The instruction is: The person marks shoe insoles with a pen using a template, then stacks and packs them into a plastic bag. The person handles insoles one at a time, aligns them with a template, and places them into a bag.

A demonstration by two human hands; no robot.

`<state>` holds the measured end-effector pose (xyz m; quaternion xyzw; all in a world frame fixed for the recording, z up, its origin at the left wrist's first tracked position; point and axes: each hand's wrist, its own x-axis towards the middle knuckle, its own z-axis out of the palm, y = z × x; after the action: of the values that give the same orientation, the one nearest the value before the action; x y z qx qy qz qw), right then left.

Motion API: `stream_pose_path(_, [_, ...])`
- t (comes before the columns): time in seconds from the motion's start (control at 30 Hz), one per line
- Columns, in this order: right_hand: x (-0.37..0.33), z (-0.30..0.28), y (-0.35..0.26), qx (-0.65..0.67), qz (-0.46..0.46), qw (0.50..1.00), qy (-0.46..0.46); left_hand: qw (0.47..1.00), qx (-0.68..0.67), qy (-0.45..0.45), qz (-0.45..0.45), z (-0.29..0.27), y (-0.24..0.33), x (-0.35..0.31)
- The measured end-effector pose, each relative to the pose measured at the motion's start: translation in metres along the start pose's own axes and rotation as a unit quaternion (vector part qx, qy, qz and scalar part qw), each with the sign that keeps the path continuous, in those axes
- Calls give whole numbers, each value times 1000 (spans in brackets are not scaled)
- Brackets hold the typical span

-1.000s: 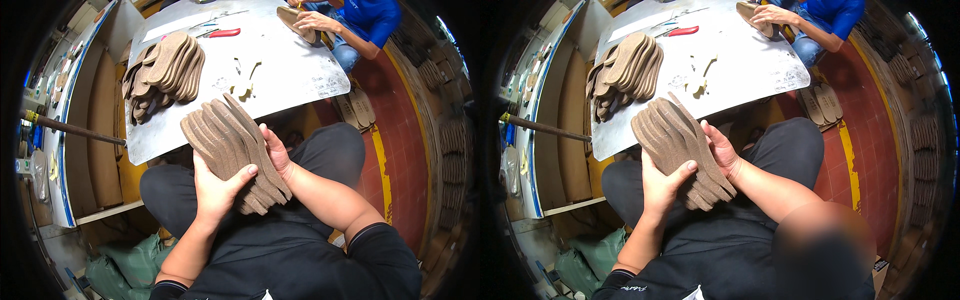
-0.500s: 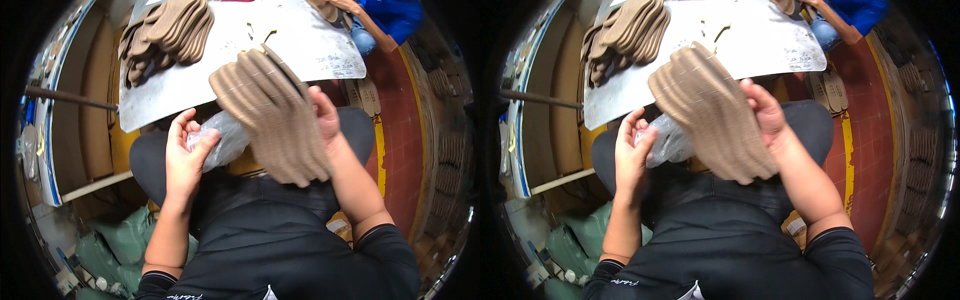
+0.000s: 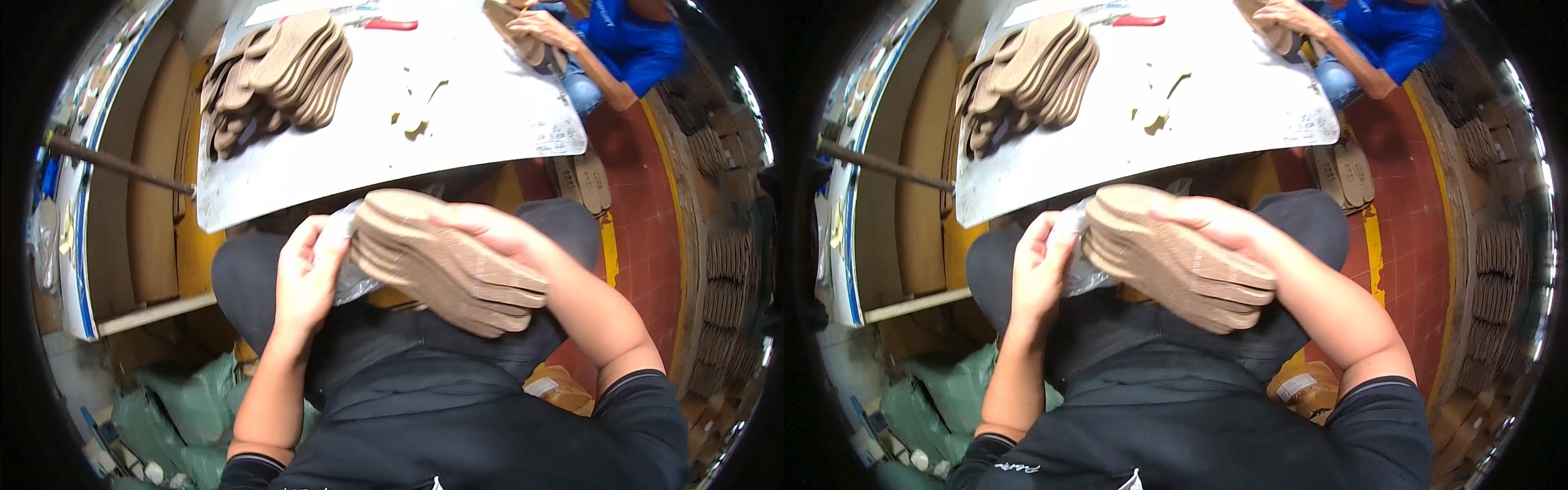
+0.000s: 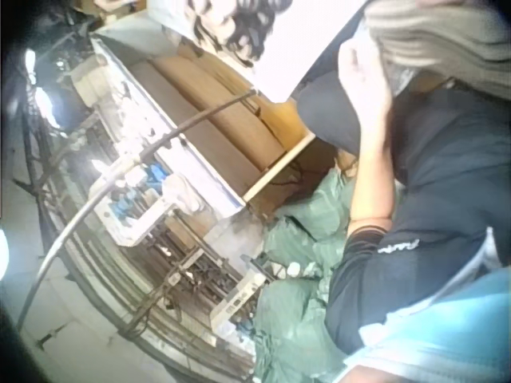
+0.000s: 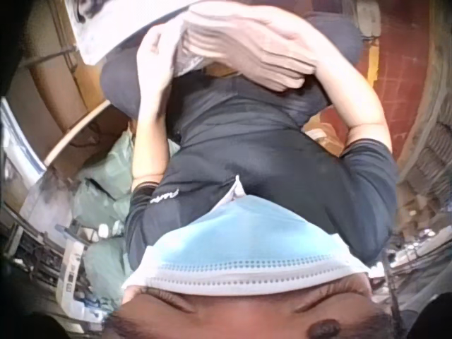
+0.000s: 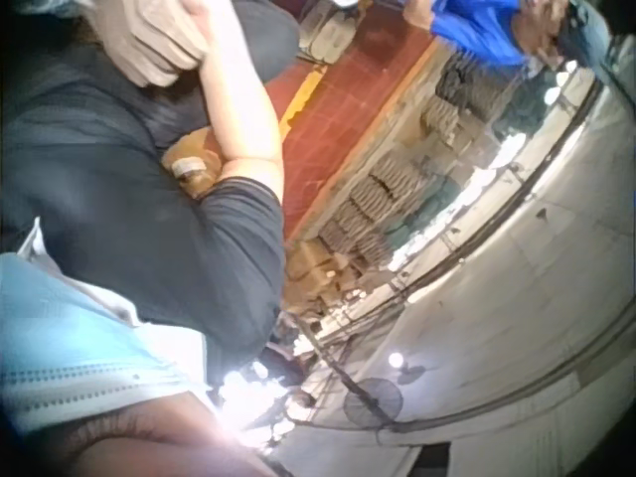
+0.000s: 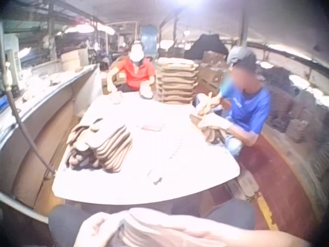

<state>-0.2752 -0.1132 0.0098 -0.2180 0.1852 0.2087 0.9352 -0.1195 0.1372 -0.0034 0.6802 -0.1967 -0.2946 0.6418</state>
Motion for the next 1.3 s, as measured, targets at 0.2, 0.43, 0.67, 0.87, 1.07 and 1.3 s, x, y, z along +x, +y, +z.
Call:
stream_pose_path(0.2, [29,-27,26,-200,113,968,95,967,-185,129,-115,4,1,-1])
stream_pose_path(0.43, [9,-71,27,34,91,990,107,980,-175,89,-19,4,3,-15])
stream_pose_path(0.67, [51,-52,49,84,-59,977,185,999,-12,-33,30,33,-1,-76])
stream_pose_path(0.87, [135,-86,60,342,-74,870,347,986,-71,-40,149,37,9,-88])
stream_pose_path(1.07, [164,-119,58,209,-149,785,564,948,-245,191,-62,22,-12,-29])
stream_pose_path(1.3, [191,-180,72,165,-208,739,619,962,255,9,-94,-27,-58,7])
